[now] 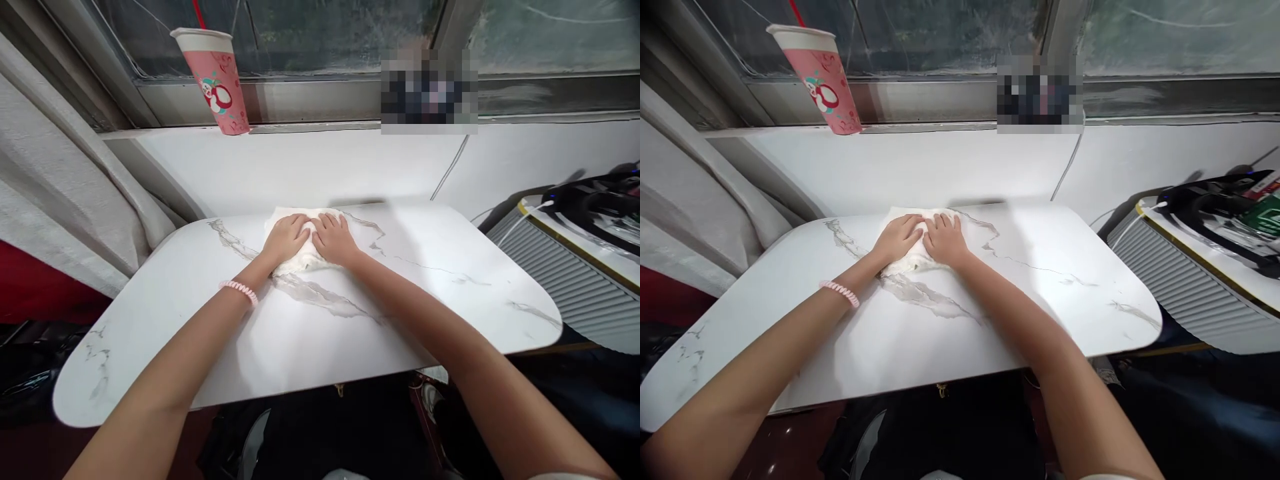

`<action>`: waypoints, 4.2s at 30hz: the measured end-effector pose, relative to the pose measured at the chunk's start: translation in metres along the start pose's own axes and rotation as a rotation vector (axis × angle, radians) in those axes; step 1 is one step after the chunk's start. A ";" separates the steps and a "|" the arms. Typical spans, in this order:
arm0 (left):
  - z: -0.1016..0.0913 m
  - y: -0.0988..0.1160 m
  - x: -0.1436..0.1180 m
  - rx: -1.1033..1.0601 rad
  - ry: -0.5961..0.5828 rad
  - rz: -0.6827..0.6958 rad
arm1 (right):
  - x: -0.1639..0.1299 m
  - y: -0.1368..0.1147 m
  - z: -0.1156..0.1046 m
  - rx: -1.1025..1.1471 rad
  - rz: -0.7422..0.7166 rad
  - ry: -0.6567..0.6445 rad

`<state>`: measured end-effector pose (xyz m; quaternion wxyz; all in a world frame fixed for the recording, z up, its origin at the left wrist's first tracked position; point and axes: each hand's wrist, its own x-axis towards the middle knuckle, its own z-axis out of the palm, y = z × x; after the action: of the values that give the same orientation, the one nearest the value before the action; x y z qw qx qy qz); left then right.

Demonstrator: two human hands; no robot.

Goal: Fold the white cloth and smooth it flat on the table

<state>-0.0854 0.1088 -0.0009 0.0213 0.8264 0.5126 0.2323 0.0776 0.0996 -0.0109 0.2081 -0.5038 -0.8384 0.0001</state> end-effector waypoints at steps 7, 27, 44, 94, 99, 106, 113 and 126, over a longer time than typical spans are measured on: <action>-0.003 0.059 -0.055 -0.003 -0.026 0.028 | -0.075 -0.001 -0.032 -0.039 -0.100 -0.022; 0.011 0.176 -0.086 0.099 -0.315 0.107 | -0.156 0.023 -0.087 0.068 0.084 -0.075; 0.054 0.100 0.079 0.039 -0.198 0.054 | 0.001 0.122 -0.028 0.058 0.245 0.147; -0.024 0.037 -0.095 0.150 -0.127 0.089 | -0.056 -0.054 -0.015 0.117 -0.025 0.031; -0.026 -0.015 -0.042 0.042 -0.126 0.141 | 0.004 -0.051 0.004 0.139 0.085 0.044; -0.021 -0.065 0.004 -0.020 -0.103 0.155 | 0.057 -0.045 0.025 0.152 0.165 0.108; -0.025 -0.091 0.017 -0.026 -0.110 0.123 | 0.086 -0.049 0.037 0.113 0.177 0.096; -0.033 -0.105 -0.007 0.077 -0.099 0.039 | 0.093 -0.070 0.047 0.080 0.045 0.119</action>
<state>-0.1890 0.1459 -0.0031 0.0103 0.8470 0.5032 0.1713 -0.0353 0.1535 -0.0066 0.2773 -0.5130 -0.8123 0.0083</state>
